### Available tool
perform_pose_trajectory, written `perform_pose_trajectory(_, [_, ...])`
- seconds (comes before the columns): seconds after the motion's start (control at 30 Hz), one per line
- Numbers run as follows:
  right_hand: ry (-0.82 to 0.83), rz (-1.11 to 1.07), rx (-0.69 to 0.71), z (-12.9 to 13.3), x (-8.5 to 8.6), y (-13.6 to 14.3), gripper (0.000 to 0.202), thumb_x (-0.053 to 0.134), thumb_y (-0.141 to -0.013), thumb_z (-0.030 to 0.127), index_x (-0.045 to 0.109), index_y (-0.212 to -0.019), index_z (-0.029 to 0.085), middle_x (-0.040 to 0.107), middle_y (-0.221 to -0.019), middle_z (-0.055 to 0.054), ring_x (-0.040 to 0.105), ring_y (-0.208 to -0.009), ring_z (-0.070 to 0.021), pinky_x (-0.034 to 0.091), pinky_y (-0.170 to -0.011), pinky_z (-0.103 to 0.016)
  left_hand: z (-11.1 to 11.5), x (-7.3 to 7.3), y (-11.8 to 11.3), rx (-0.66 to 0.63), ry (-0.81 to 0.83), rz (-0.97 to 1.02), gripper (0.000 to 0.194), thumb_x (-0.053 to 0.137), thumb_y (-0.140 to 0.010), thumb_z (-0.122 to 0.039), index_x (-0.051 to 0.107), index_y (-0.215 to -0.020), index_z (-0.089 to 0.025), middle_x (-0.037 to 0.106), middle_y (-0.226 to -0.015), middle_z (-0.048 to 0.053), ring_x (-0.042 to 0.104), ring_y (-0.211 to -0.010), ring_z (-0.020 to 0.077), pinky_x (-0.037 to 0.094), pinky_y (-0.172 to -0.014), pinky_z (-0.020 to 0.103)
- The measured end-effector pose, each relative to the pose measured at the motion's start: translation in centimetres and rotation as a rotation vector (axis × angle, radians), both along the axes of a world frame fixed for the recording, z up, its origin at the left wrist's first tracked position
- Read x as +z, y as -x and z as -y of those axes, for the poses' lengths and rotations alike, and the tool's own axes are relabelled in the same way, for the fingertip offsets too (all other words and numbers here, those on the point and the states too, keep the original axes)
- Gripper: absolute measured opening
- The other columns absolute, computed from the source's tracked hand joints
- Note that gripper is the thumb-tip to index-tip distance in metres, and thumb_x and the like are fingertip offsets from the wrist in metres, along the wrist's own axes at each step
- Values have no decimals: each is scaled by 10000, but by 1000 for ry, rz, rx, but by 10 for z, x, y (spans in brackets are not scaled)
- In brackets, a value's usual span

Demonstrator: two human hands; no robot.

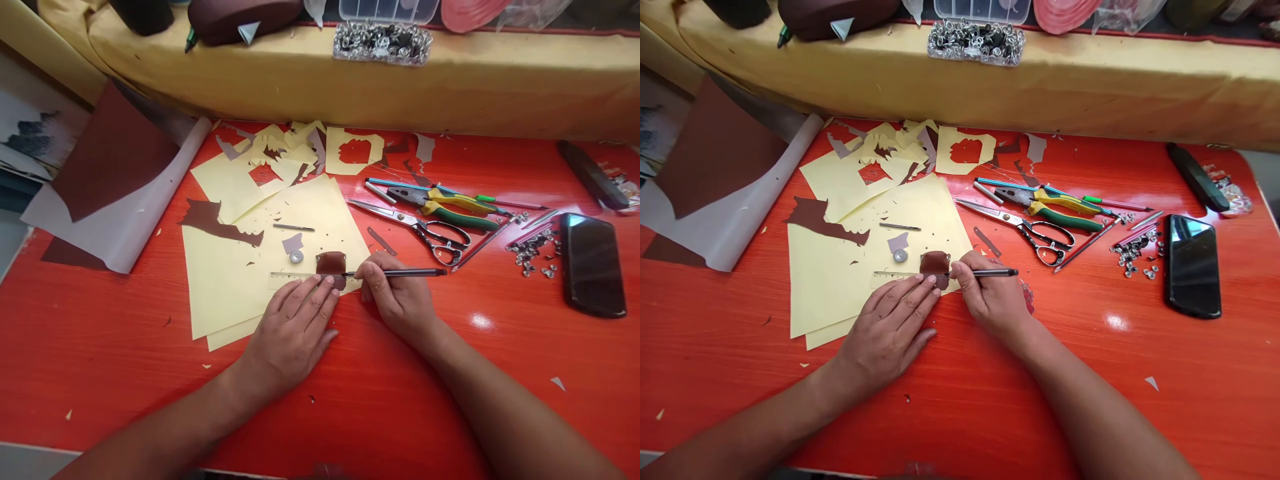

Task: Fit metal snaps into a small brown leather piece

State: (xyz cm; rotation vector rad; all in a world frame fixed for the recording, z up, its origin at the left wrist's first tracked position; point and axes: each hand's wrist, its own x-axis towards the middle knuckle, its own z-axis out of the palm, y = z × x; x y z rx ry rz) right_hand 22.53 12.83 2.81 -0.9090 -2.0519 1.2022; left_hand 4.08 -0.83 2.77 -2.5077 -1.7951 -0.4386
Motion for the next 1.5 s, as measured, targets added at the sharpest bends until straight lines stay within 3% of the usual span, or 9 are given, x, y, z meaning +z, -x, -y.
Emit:
perform_pose_trajectory(0.17, [150, -144, -11, -1, 3, 1, 341, 483, -1126, 420, 652, -910, 218, 592, -625, 28, 568, -540, -139, 462, -589, -296, 0, 0, 0, 1, 4, 4, 500, 605, -1037, -307, 610, -1473, -63, 603, -1564, 151, 556, -1437, 336, 449, -1169, 504])
perform_pose_trajectory(0.63, [138, -85, -24, -2, 2, 0, 378, 470, -1125, 470, 651, -904, 223, 598, -624, 19, 575, -537, -146, 462, -585, -306, -2, 1, 0, -3, 5, 4, 486, 587, -1047, -301, 614, -1466, -56, 601, -1562, 153, 574, -1421, 342, 461, -1154, 506])
perform_pose_trajectory(0.9, [-29, 77, 15, 1, 0, -2, 414, 416, -1134, 471, 609, -861, 227, 580, -645, 1, 536, -560, -152, 407, -575, -319, -1, 1, 0, -5, 5, 2, 494, 596, -1044, -302, 609, -1469, -51, 602, -1561, 155, 571, -1424, 347, 445, -1164, 507])
perform_pose_trajectory(1.13, [164, -101, -14, 0, 2, 0, 359, 458, -1129, 462, 636, -925, 226, 584, -619, 24, 564, -539, -149, 458, -583, -313, -1, 1, 0, -1, 5, 2, 489, 602, -1041, -300, 614, -1466, -58, 604, -1561, 150, 576, -1420, 340, 461, -1157, 507])
perform_pose_trajectory(1.5, [149, -108, -17, -2, 3, -2, 439, 521, -1097, 490, 619, -763, 223, 563, -655, -7, 544, -595, -163, 453, -593, -331, -2, 0, 0, -1, -2, 2, 484, 588, -1048, -302, 611, -1469, -65, 602, -1563, 146, 573, -1426, 339, 452, -1165, 500])
